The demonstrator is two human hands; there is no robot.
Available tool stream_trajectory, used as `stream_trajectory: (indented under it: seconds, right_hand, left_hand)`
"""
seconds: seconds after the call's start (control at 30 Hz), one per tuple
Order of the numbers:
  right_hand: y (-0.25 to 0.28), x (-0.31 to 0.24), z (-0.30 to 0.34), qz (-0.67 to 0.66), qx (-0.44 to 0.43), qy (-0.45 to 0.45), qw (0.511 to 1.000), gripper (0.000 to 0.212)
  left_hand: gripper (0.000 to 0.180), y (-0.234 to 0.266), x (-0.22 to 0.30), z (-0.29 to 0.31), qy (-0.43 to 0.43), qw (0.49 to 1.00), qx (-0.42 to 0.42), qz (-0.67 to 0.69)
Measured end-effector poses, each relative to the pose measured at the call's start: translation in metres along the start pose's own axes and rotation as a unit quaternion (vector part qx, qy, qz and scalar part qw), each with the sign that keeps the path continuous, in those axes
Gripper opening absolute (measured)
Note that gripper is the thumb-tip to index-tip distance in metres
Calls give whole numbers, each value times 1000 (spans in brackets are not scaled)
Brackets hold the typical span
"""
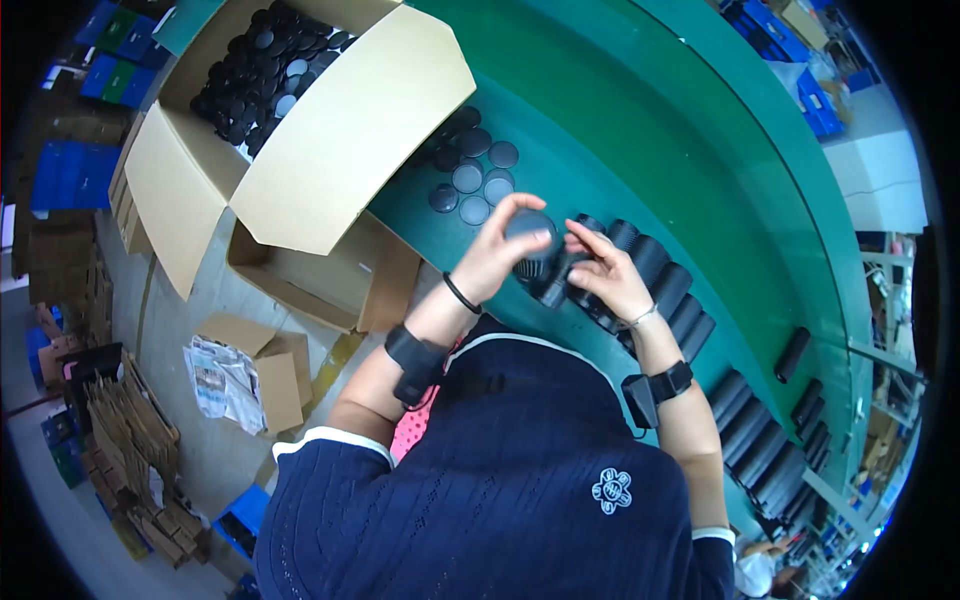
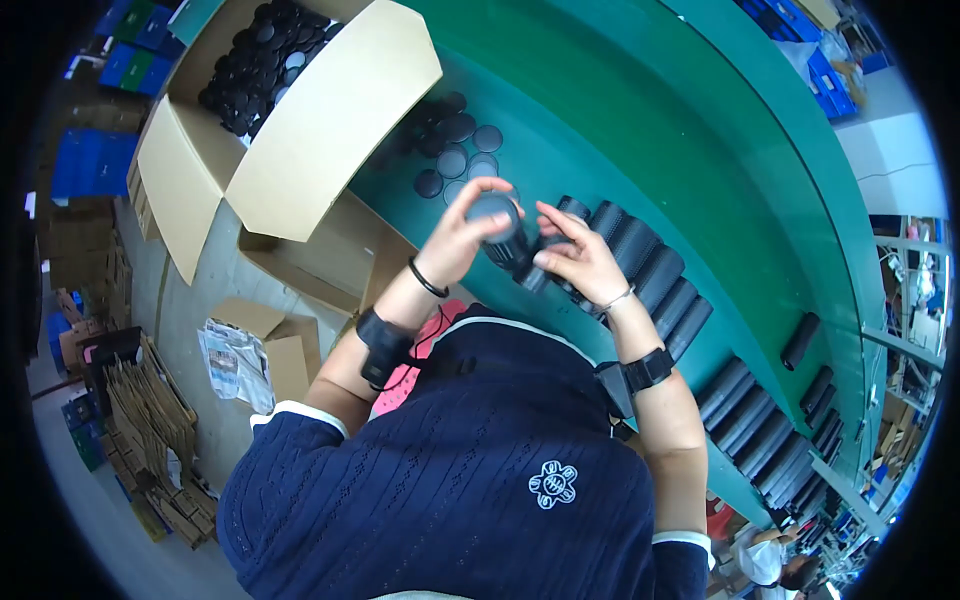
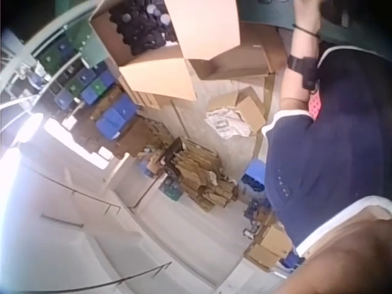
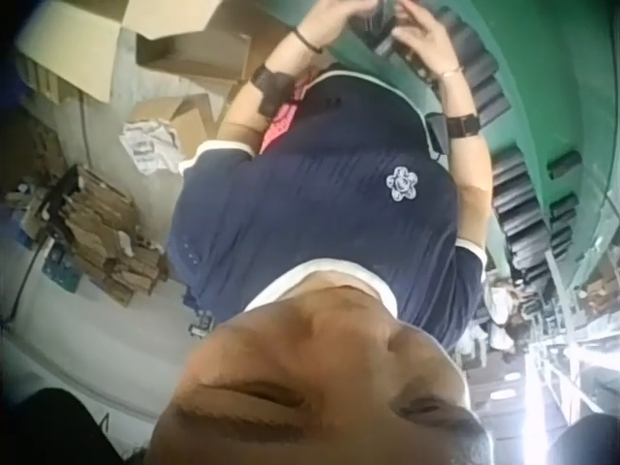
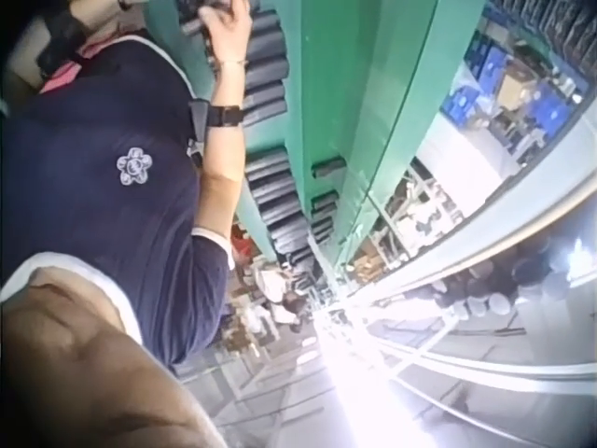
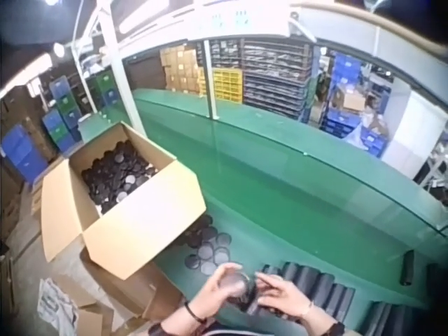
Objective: The person lifts black cylinders from a box and places them onto a conveyor belt, then presses black caps onto the ends of the cylinders by hand. After capping the cylinders, the person gathers them and places them back into a box.
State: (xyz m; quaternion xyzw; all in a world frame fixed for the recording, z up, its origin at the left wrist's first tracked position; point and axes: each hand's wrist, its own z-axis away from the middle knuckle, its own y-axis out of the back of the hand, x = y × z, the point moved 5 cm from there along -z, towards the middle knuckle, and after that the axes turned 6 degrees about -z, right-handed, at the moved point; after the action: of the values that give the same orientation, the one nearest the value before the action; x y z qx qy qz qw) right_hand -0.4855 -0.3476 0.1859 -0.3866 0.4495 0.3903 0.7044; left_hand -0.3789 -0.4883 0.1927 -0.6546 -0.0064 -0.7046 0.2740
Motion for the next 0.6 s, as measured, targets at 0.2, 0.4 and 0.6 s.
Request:
stream_trajectory:
  seconds: [0.2,0.4,0.6]
  right_hand:
    - [2,-24,17,140,25,131,981,82]
    - [23,-60,62,389,182,184,884,74]
    - [51,-68,88,494,270,196,803,72]
  left_hand:
    - [30,-32,22,-32,10,936,-160,314]
    - [38,-58,1,-51,38,900,-214,379]
    - [32,-80,-24,-72,74,913,-200,347]
